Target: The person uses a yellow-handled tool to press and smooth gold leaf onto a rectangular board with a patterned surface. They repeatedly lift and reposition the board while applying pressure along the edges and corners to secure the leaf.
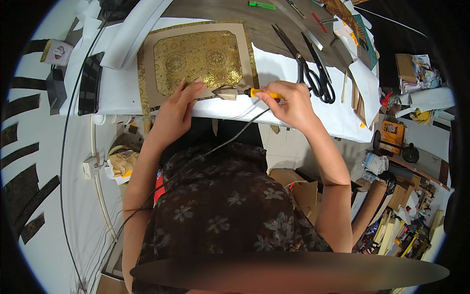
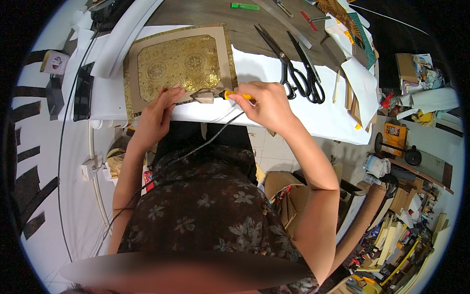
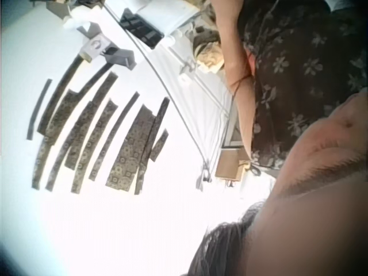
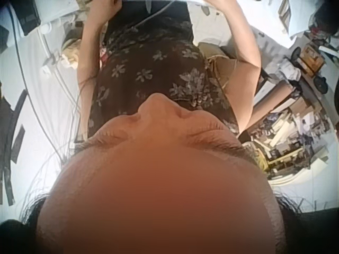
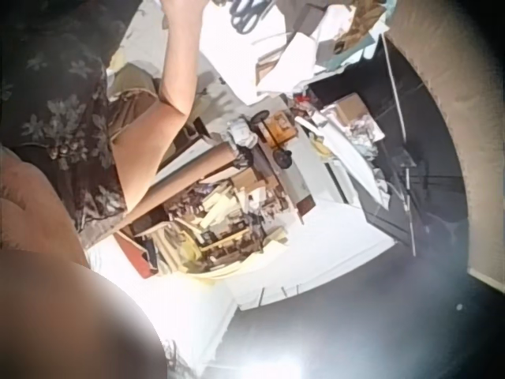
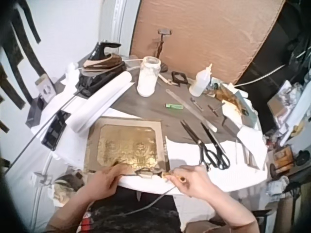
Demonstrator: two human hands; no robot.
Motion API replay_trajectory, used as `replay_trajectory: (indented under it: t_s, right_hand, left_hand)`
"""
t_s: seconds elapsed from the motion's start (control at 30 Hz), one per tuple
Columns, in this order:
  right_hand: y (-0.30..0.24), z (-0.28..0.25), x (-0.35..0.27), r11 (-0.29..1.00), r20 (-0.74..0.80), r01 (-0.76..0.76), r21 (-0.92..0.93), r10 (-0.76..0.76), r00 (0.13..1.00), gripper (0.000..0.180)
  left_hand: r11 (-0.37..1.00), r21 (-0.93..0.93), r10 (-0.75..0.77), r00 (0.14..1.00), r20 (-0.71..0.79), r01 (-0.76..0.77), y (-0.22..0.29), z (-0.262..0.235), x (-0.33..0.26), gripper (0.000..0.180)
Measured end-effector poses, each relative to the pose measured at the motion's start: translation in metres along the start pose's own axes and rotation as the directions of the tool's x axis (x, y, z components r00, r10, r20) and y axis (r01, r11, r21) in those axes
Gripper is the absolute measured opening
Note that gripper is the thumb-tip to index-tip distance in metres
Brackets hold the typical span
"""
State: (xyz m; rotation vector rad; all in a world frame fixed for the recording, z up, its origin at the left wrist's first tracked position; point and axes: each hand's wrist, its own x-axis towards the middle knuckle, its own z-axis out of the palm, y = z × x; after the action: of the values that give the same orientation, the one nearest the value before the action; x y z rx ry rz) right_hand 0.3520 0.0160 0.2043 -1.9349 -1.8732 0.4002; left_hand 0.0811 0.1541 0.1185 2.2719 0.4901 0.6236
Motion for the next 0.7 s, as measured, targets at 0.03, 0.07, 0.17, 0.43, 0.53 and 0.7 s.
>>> replay_trajectory:
  t_s: [0.03, 0.07, 0.17, 0.43, 0.53, 0.7]
  right_hand:
    - [0.001, 0.002, -0.001, 0.999, -0.034, 0.041, 0.032, -0.04, 0.999, 0.015]
    - [0.003, 0.005, -0.005, 0.995, -0.069, 0.083, 0.062, -0.079, 0.994, 0.016]
    - [-0.007, 0.009, -0.004, 0.99, -0.075, 0.136, 0.043, -0.132, 0.988, 0.018]
    - [0.01, 0.013, -0.013, 0.974, -0.219, -0.041, 0.221, 0.091, 0.972, 0.018]
    - [0.024, 0.003, -0.037, 0.916, -0.307, -0.129, 0.381, 0.257, 0.917, 0.018]
    - [0.027, -0.012, -0.052, 0.969, -0.239, -0.09, 0.229, 0.145, 0.96, 0.017]
  left_hand:
    - [1.0, 0.001, -0.009, 1.0, 0.007, 0.009, 0.001, 0.0, 0.0, 0.05]
    - [1.0, 0.002, -0.018, 1.0, 0.015, 0.018, 0.001, -0.001, 0.0, 0.05]
    - [1.0, -0.013, -0.006, 1.0, 0.011, 0.006, 0.003, -0.001, 0.001, 0.05]
    - [0.931, -0.275, -0.236, 0.97, 0.052, 0.241, 0.01, -0.009, 0.002, 0.046]
    - [0.849, -0.408, -0.354, 0.935, 0.03, 0.335, 0.007, -0.004, 0.001, 0.041]
    - [0.997, -0.045, -0.075, 0.99, -0.115, 0.07, -0.001, 0.003, 0.004, 0.03]
